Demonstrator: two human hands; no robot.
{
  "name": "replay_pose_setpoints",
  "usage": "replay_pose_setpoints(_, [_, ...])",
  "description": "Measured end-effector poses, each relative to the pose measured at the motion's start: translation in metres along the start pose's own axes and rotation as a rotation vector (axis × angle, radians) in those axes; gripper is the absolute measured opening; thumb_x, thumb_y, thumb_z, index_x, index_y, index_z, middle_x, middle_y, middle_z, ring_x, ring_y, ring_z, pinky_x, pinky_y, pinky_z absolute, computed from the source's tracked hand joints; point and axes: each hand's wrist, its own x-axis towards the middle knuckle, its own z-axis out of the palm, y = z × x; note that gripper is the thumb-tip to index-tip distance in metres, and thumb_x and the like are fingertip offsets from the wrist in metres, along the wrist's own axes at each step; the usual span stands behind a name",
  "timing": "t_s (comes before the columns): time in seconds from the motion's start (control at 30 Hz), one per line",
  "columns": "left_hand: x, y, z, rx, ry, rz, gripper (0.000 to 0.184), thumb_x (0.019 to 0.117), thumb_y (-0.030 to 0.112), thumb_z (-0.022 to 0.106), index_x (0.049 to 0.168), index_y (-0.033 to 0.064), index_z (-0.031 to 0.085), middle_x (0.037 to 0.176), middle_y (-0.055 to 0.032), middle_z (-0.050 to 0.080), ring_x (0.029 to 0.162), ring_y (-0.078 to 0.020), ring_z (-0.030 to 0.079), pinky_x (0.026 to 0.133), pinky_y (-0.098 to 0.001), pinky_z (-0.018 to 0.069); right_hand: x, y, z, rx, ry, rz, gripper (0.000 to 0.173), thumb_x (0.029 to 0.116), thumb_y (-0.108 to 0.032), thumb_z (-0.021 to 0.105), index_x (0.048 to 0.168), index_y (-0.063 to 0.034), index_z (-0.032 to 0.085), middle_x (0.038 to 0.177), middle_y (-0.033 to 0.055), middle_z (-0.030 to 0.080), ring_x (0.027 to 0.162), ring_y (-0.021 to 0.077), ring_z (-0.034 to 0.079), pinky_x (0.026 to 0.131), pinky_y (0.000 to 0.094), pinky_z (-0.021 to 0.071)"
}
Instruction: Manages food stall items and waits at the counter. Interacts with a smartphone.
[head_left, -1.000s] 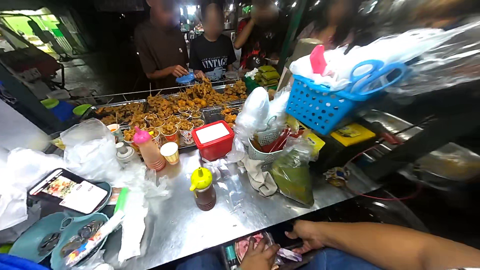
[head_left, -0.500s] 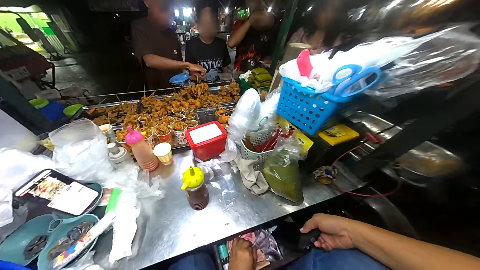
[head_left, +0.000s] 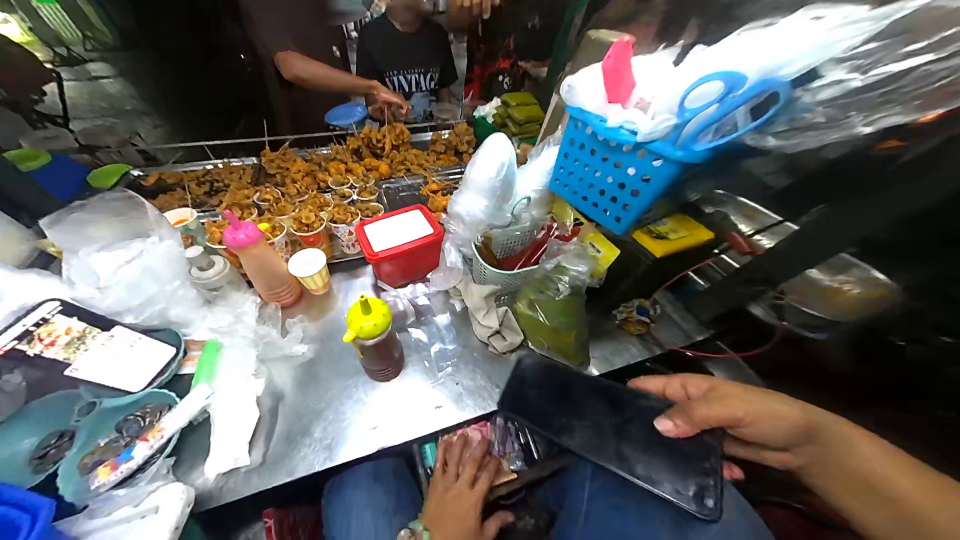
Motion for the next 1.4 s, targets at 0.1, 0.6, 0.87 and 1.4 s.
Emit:
replay_pose_setpoints(0.1, [-0.007, -0.011, -0.007, 0.105, 0.025, 0.014, 0.090, 0.0628, 0.043, 0.089, 0.143, 0.0131, 0.061, 0.147, -0.0124, 0.059, 0.134, -0.0467, 0.053, 0.103, -0.0766, 0.0348, 0.013, -0.002, 0.011, 0.062, -0.016, -0.172, 0.027, 0.0900, -0.017, 0.068, 0.117, -0.0204, 0.065, 0.095, 0.0002, 0.076, 0.067, 0.0064, 0.071, 0.050, 0.0211, 0.0564])
replay_pose_setpoints(0.6, [0.062, -0.023, -0.027, 0.498, 0.094, -0.218, 0.074, 0.0650, 0.000, 0.084, 0.136, 0.0010, 0.064, 0.140, -0.0229, 0.061, 0.126, -0.0512, 0.058, 0.097, -0.0759, 0.0387, 0.094, 0.007, 0.072, 0.271, 0.117, -0.361, 0.031, 0.0917, -0.012, 0.059, 0.123, -0.0109, 0.058, 0.095, 0.0040, 0.075, 0.072, 0.0099, 0.071, 0.058, 0.0236, 0.0585])
replay_pose_setpoints(0.87, [0.080, -0.014, -0.061, -0.204, 0.099, -0.260, 0.056, 0.0826, 0.016, 0.078, 0.131, -0.0088, 0.063, 0.139, -0.0293, 0.058, 0.132, -0.0523, 0.052, 0.111, -0.0709, 0.0328, 0.101, 0.013, 0.079, 0.291, 0.194, -0.433, 0.036, 0.0943, -0.010, 0.059, 0.130, -0.0085, 0.053, 0.102, 0.0060, 0.074, 0.079, 0.0130, 0.072, 0.065, 0.0270, 0.0605])
replay_pose_setpoints(1.4, [0.071, 0.011, -0.188, -1.917, 0.485, -0.041, 0.063, 0.0908, 0.026, 0.076, 0.147, 0.0093, 0.053, 0.133, -0.0144, 0.066, 0.126, -0.0292, 0.062, 0.112, -0.0485, 0.0456, 0.131, -0.096, 0.095, -1.108, -0.240, -0.654, 0.036, 0.1091, -0.019, 0.044, 0.116, 0.0063, 0.070, 0.101, 0.0190, 0.074, 0.092, 0.0270, 0.072, 0.087, 0.0484, 0.0570])
